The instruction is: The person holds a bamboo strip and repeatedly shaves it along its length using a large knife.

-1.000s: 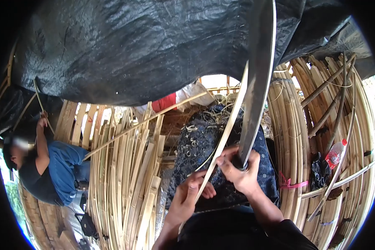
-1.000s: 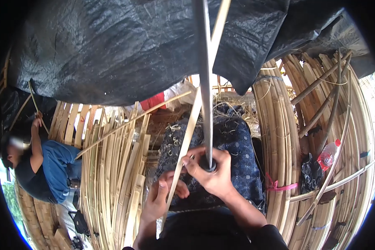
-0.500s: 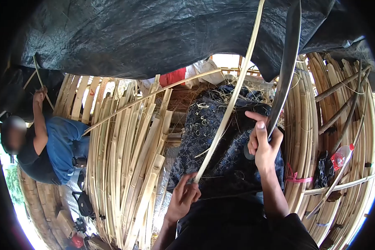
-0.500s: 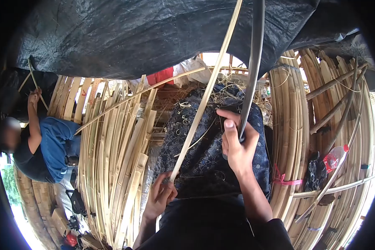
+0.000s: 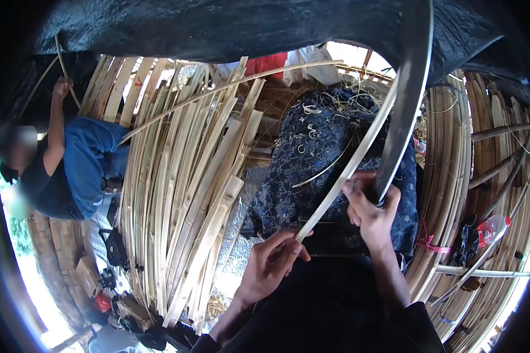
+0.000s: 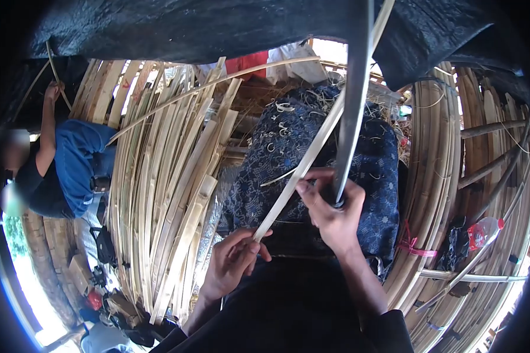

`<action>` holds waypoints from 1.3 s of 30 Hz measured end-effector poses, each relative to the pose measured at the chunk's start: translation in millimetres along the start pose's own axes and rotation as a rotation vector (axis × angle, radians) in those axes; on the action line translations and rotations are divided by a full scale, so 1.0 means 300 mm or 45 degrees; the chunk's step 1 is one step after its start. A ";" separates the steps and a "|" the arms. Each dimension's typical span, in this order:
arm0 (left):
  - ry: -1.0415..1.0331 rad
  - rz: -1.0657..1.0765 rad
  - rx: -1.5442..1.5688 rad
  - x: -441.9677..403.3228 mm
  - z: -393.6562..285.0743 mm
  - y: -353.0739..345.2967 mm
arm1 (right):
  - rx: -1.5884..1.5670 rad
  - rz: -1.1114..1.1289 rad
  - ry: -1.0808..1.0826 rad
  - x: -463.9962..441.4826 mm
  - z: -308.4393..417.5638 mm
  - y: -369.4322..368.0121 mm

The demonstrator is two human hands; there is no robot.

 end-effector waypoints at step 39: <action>-0.608 -0.769 -0.775 0.039 -0.125 0.381 | -0.154 -0.086 -0.064 -0.015 -0.067 0.008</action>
Point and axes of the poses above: each hand's wrist, its own x-axis away from the middle knuckle, its own y-axis out of the back of the hand, z = x × y, the point moved 7 cm from there along -x, towards the middle knuckle, and after that the axes turned 11 degrees about x, right-handed, at the moved point
